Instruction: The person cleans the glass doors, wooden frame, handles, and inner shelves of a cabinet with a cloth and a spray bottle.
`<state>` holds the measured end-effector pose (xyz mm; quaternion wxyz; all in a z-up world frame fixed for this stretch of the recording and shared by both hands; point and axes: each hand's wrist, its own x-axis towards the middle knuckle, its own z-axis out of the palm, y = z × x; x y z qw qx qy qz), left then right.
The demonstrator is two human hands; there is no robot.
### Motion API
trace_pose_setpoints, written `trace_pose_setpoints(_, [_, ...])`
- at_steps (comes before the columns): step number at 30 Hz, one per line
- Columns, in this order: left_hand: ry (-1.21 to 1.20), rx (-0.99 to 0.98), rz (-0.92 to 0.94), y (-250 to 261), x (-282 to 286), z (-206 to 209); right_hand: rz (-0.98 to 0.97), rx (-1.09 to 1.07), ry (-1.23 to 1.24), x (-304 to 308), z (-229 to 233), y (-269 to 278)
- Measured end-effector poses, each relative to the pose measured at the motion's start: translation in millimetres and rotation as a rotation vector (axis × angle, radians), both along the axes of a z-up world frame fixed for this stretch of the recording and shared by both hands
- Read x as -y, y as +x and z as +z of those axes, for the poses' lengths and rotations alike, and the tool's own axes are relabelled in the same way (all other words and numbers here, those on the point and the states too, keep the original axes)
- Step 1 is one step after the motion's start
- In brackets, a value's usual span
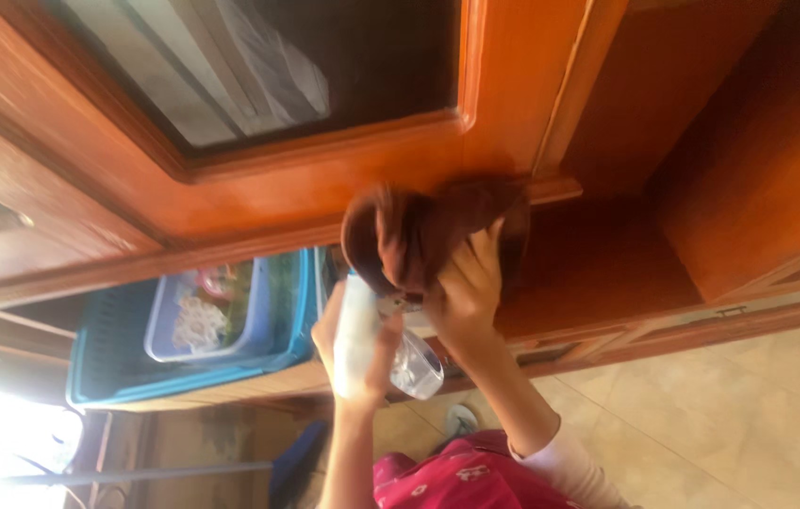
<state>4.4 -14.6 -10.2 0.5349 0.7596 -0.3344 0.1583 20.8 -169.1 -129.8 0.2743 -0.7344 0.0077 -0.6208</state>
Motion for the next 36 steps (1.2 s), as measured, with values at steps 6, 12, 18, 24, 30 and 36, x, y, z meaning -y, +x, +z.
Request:
trace_pose_setpoints(6, [-0.092,-0.209,-0.044,-11,7,3,-0.283,-0.05,0.038,76,31,-53])
trace_pose_setpoints(12, [-0.17,-0.21,-0.077,-15,4,-6,-0.089,-0.189,0.272,58,72,-73])
trace_pose_setpoints(18, [-0.166,-0.18,-0.008,-14,5,-15,0.084,-0.225,-0.228,5,70,-50])
trace_pose_setpoints(24, [-0.138,-0.122,0.015,-21,3,-3,-0.126,-0.16,-0.146,54,66,-73])
trace_pose_setpoints(30, [-0.173,-0.062,-0.019,-23,-5,2,-0.172,-0.071,-0.09,44,72,-75])
trace_pose_setpoints(36, [-0.151,-0.136,0.048,-22,-10,-8,0.032,-0.044,-0.222,7,75,-46])
